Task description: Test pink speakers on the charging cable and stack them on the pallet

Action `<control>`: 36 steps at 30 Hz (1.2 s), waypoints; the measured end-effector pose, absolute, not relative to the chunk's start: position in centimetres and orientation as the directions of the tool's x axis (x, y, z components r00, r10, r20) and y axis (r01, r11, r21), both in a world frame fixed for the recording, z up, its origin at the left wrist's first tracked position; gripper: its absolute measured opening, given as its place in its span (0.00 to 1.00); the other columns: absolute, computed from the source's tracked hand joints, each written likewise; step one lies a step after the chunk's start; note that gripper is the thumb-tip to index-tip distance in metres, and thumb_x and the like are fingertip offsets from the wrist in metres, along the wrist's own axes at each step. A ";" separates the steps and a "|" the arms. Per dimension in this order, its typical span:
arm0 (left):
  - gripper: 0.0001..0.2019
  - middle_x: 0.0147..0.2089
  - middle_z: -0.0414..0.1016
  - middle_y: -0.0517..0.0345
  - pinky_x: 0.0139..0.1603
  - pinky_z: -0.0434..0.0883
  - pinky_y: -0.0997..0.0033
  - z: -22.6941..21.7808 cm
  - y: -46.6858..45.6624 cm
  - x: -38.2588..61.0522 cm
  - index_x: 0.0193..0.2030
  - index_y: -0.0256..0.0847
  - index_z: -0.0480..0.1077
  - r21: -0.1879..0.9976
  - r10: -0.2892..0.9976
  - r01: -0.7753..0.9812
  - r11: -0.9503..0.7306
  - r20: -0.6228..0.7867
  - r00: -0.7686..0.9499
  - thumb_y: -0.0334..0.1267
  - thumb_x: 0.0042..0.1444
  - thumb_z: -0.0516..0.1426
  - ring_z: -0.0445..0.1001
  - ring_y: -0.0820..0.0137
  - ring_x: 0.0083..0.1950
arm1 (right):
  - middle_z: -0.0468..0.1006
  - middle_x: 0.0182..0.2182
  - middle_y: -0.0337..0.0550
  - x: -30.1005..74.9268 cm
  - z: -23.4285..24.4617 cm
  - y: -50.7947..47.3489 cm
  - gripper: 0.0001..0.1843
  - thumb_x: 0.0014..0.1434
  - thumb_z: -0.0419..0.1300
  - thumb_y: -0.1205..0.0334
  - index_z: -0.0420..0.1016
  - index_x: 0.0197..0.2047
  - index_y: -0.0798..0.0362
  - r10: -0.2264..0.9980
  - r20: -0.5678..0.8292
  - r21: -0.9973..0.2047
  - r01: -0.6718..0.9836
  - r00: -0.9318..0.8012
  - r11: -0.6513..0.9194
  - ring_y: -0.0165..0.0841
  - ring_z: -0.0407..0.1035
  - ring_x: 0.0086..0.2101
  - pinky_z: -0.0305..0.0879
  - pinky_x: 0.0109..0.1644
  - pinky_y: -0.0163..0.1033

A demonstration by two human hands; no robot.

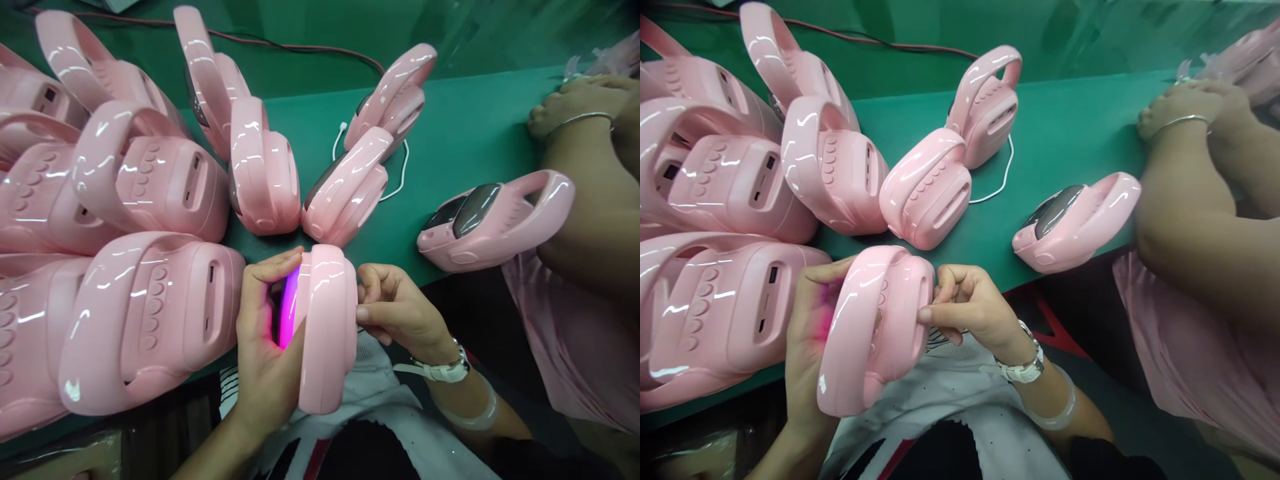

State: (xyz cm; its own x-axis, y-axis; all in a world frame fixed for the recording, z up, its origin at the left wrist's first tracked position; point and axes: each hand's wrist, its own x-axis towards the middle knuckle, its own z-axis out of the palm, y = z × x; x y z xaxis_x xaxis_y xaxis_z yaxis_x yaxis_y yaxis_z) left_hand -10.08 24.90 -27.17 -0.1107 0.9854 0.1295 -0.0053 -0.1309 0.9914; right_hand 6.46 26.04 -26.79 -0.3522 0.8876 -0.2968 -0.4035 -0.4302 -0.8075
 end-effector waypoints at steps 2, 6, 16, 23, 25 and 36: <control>0.16 0.51 0.71 0.61 0.58 0.71 0.64 -27.2 25.1 -10.1 0.48 0.50 0.69 0.988 0.984 -0.021 -0.152 0.150 -0.093 0.43 0.52 0.63 0.70 0.63 0.55 | 0.66 0.12 0.29 6.5 -26.9 26.1 0.22 0.43 0.72 0.70 0.59 0.21 0.55 0.887 -0.276 -0.812 -0.404 -0.369 -0.421 0.20 0.58 0.11 0.52 0.13 0.22; 0.19 0.51 0.72 0.60 0.55 0.73 0.65 -27.4 25.2 -10.1 0.48 0.47 0.69 0.988 0.984 -0.041 -0.148 0.144 -0.102 0.44 0.50 0.64 0.71 0.63 0.54 | 0.68 0.13 0.30 6.5 -27.1 26.4 0.20 0.46 0.71 0.69 0.59 0.22 0.55 0.883 -0.244 -0.811 -0.416 -0.400 -0.412 0.21 0.60 0.12 0.54 0.13 0.22; 0.16 0.52 0.72 0.59 0.55 0.72 0.63 -27.3 24.9 -10.0 0.50 0.48 0.70 0.985 0.992 -0.148 -0.086 0.071 -0.104 0.44 0.55 0.61 0.70 0.61 0.54 | 0.71 0.16 0.30 6.6 -27.3 26.5 0.19 0.45 0.70 0.72 0.60 0.22 0.55 0.884 -0.214 -0.795 -0.451 -0.416 -0.405 0.21 0.62 0.13 0.55 0.14 0.23; 0.17 0.51 0.71 0.61 0.55 0.68 0.63 -26.7 24.9 -9.8 0.50 0.49 0.68 0.993 0.991 -0.091 -0.071 0.060 -0.119 0.40 0.53 0.63 0.69 0.63 0.53 | 0.69 0.14 0.29 6.4 -27.2 26.5 0.19 0.46 0.70 0.71 0.60 0.23 0.54 0.884 -0.213 -0.804 -0.440 -0.417 -0.401 0.22 0.63 0.12 0.55 0.14 0.23; 0.17 0.52 0.69 0.60 0.57 0.67 0.61 -26.7 24.8 -9.7 0.50 0.49 0.68 0.992 0.991 -0.104 -0.071 0.059 -0.117 0.41 0.54 0.62 0.68 0.62 0.55 | 0.70 0.14 0.29 6.5 -27.4 26.6 0.19 0.47 0.70 0.70 0.61 0.24 0.54 0.879 -0.204 -0.806 -0.436 -0.430 -0.400 0.22 0.63 0.13 0.57 0.15 0.23; 0.22 0.57 0.67 0.56 0.62 0.65 0.47 -27.4 22.4 -8.7 0.50 0.52 0.68 0.954 0.931 -0.018 -0.299 0.287 -0.226 0.39 0.47 0.65 0.64 0.54 0.62 | 0.77 0.22 0.38 7.5 -24.7 24.0 0.06 0.48 0.71 0.66 0.77 0.29 0.55 0.951 -0.204 -0.958 -0.152 -0.234 -0.243 0.26 0.70 0.22 0.67 0.26 0.29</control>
State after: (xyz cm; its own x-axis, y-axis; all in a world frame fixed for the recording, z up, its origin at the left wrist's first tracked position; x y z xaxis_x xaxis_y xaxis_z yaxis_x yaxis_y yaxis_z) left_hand -8.66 22.42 -27.40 -0.2258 0.9308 0.2873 -0.0185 -0.2989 0.9541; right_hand 7.51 24.03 -24.67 -0.2339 0.9506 -0.2042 -0.1518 -0.2431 -0.9580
